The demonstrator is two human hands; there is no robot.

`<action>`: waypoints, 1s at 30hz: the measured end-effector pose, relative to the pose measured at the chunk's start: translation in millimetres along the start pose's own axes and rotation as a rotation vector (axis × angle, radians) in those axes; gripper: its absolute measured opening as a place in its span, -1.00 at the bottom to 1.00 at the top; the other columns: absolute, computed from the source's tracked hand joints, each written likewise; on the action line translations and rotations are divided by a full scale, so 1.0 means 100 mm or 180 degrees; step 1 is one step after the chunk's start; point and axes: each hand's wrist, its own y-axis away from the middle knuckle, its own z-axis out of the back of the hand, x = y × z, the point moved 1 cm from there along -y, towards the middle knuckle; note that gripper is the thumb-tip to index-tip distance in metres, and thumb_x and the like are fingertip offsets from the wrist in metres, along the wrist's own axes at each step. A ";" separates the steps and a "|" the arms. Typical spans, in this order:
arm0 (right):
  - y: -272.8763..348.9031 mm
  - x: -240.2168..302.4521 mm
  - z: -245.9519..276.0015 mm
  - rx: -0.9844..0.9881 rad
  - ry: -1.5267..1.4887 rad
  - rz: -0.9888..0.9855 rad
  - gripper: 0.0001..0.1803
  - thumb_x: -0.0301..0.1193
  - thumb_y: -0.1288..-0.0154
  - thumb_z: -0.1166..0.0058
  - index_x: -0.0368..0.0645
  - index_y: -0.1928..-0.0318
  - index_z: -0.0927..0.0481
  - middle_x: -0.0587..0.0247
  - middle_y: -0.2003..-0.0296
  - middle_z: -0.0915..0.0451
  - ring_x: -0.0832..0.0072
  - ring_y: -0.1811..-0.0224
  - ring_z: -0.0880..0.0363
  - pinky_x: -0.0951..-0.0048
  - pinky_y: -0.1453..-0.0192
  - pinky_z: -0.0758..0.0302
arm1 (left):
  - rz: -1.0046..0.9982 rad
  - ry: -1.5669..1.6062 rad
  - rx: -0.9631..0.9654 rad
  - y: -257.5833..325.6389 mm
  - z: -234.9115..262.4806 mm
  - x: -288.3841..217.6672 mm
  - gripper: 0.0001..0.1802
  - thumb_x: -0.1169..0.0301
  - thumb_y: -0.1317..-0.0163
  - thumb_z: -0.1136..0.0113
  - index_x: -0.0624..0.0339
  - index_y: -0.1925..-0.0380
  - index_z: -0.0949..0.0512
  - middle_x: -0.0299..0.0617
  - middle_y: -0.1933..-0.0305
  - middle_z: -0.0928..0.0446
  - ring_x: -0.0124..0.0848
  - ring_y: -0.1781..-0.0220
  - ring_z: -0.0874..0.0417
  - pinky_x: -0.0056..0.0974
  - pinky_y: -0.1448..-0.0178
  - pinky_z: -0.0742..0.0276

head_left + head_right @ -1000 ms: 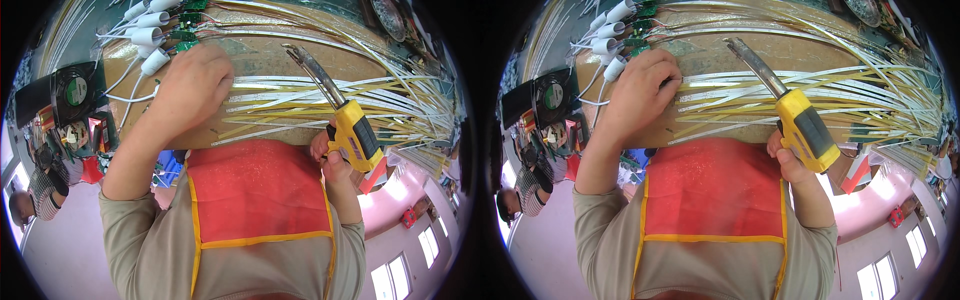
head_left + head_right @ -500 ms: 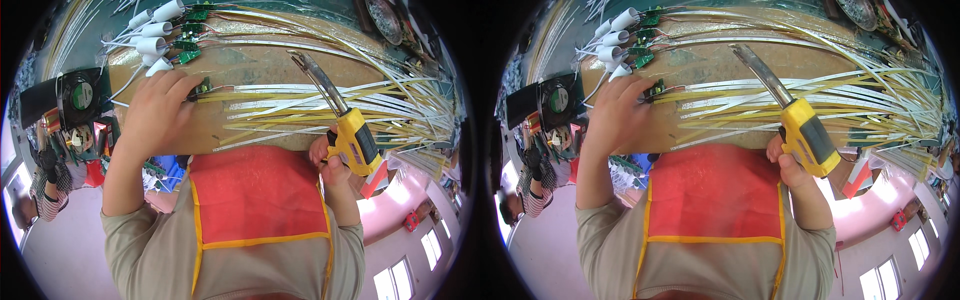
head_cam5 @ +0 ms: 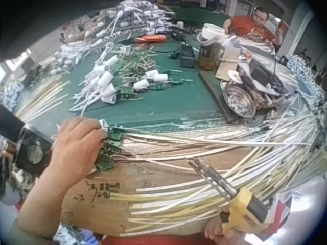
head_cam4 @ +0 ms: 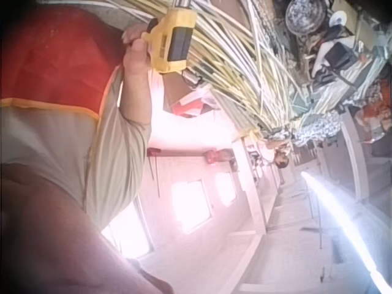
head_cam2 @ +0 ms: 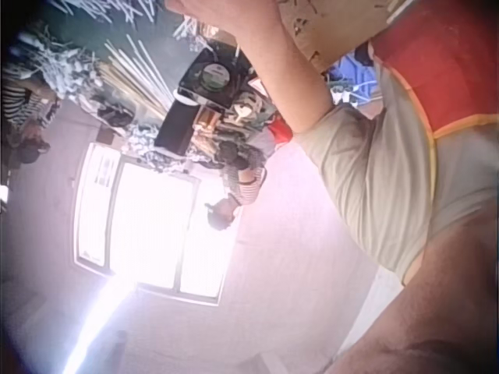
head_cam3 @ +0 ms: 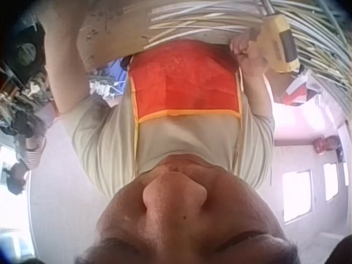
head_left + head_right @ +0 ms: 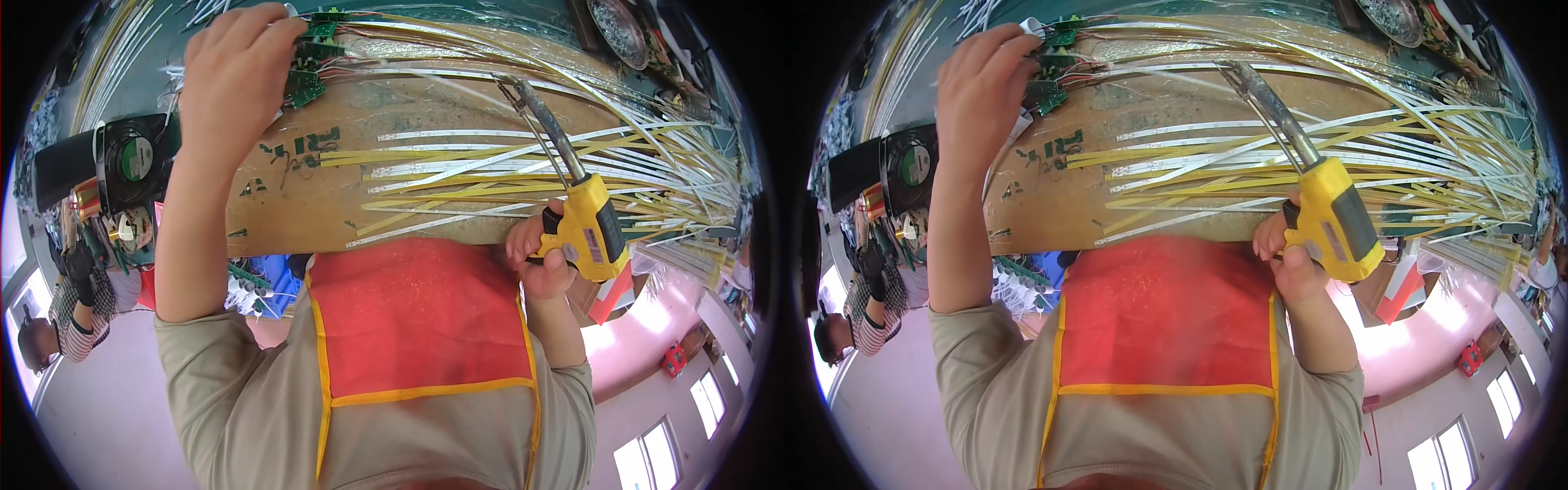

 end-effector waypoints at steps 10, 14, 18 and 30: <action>0.02 0.01 0.01 -0.0016 -0.0073 -0.0159 -0.11 0.00 -0.19 -0.34 -0.19 -0.36 -0.22 0.35 0.48 -0.37 0.50 0.48 -0.38 0.40 0.39 -0.39 | 0.0222 0.1276 0.0782 0.44 0.17 -0.57 -0.68 0.48 -0.02 -0.30 0.07 0.15 -0.62 -0.16 0.02 -0.57 -0.10 0.00 -0.56 -0.05 -0.09 -0.46; -0.01 0.01 -0.04 -0.0100 0.0062 -0.0001 -0.16 0.02 -0.20 -0.31 -0.21 -0.31 -0.28 0.35 0.53 -0.36 0.51 0.60 -0.35 0.42 0.52 -0.36 | 0.0368 0.1540 0.1294 0.62 0.09 -0.62 -0.76 0.46 -0.01 -0.32 0.11 0.25 -0.61 -0.14 0.15 -0.56 -0.10 0.11 -0.56 -0.06 -0.02 -0.48; -0.01 0.01 -0.04 -0.0146 0.0057 -0.0012 -0.16 0.02 -0.20 -0.31 -0.21 -0.31 -0.28 0.35 0.52 -0.36 0.50 0.59 -0.35 0.43 0.52 -0.36 | 0.0399 0.1518 0.1388 0.70 0.12 -0.73 -0.80 0.44 -0.02 -0.32 0.14 0.31 -0.60 -0.14 0.21 -0.56 -0.11 0.12 -0.58 -0.08 0.03 -0.50; 0.01 0.04 0.01 -0.0008 -0.0051 -0.0267 -0.11 0.00 -0.19 -0.34 -0.16 -0.37 -0.23 0.35 0.46 -0.39 0.52 0.47 -0.36 0.42 0.36 -0.38 | 0.0235 0.2061 0.1093 0.59 0.08 -0.90 -0.73 0.41 -0.06 -0.35 0.14 0.20 -0.60 -0.11 0.15 -0.58 -0.09 0.09 -0.58 -0.07 0.03 -0.47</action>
